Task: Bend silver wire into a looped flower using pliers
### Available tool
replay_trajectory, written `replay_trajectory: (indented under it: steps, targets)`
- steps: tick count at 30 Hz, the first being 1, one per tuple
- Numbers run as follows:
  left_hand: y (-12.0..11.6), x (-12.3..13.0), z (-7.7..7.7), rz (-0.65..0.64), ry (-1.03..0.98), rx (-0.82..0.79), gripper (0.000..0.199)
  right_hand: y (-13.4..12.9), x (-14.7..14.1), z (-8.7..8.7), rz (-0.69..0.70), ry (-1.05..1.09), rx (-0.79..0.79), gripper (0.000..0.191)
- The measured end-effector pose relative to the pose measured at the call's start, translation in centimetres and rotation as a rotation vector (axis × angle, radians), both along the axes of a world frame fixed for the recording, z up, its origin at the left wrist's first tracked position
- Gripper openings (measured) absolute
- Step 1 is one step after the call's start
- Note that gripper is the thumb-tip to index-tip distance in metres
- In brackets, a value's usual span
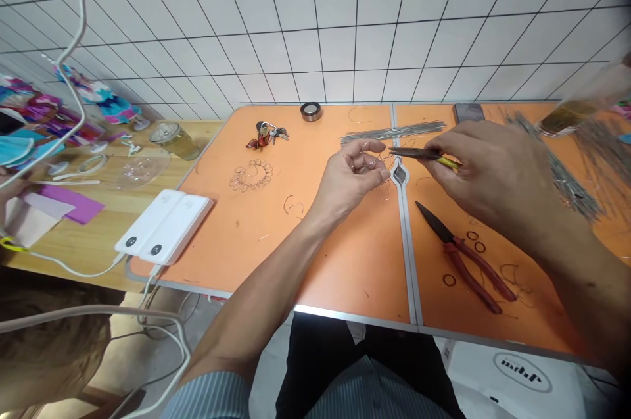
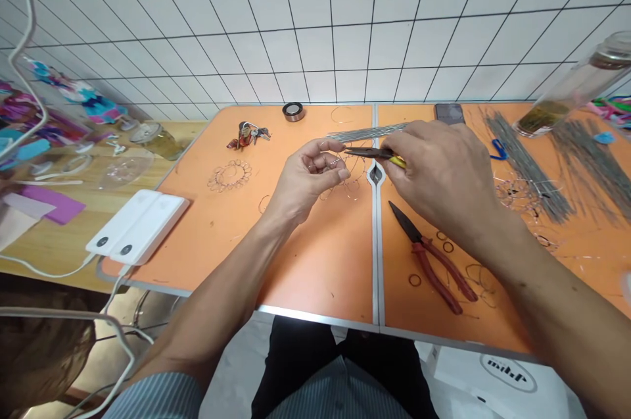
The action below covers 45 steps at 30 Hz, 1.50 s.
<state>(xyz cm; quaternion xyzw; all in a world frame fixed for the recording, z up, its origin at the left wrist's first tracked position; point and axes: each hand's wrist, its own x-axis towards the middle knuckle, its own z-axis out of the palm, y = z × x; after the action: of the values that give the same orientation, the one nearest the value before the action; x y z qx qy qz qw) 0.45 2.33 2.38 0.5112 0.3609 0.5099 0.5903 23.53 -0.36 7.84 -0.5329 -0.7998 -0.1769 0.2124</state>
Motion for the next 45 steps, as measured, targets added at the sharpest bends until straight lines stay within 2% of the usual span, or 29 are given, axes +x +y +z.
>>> replay_trajectory:
  steps: [3,6,9,12,20,28,33,39,45]
  targets:
    - [0.0,0.0,0.1,-0.025,0.001,-0.014,0.047,0.7,-0.2,0.7,-0.009,-0.006,-0.055,0.026]
    - [0.1,-0.1,0.1,-0.037,-0.003,-0.026,0.048,1.3,0.2,1.0,0.048,-0.022,-0.078,0.021]
    - [0.3,-0.2,0.1,-0.028,-0.004,-0.021,0.048,1.7,0.9,0.9,0.159,-0.056,-0.027,0.02]
    - [0.3,-0.2,0.0,-0.023,-0.003,-0.011,0.047,1.8,1.3,0.8,0.204,-0.119,0.021,0.018]
    - [0.1,-0.1,0.0,-0.025,0.027,0.01,0.043,1.3,0.7,0.8,0.107,-0.223,-0.058,0.027]
    - [0.2,-0.1,0.0,-0.034,0.021,0.009,0.042,1.4,0.8,0.6,0.121,-0.295,0.0,0.029]
    - [0.2,-0.1,0.1,-0.039,0.004,-0.011,0.045,1.0,0.3,1.0,0.09,-0.252,-0.024,0.034]
    - [0.1,0.0,0.2,-0.032,0.011,-0.022,0.045,1.0,0.2,1.1,0.116,-0.136,-0.059,0.035]
    - [0.1,0.0,0.1,-0.046,0.019,-0.028,0.046,1.0,0.2,1.3,0.083,-0.182,-0.075,0.04]
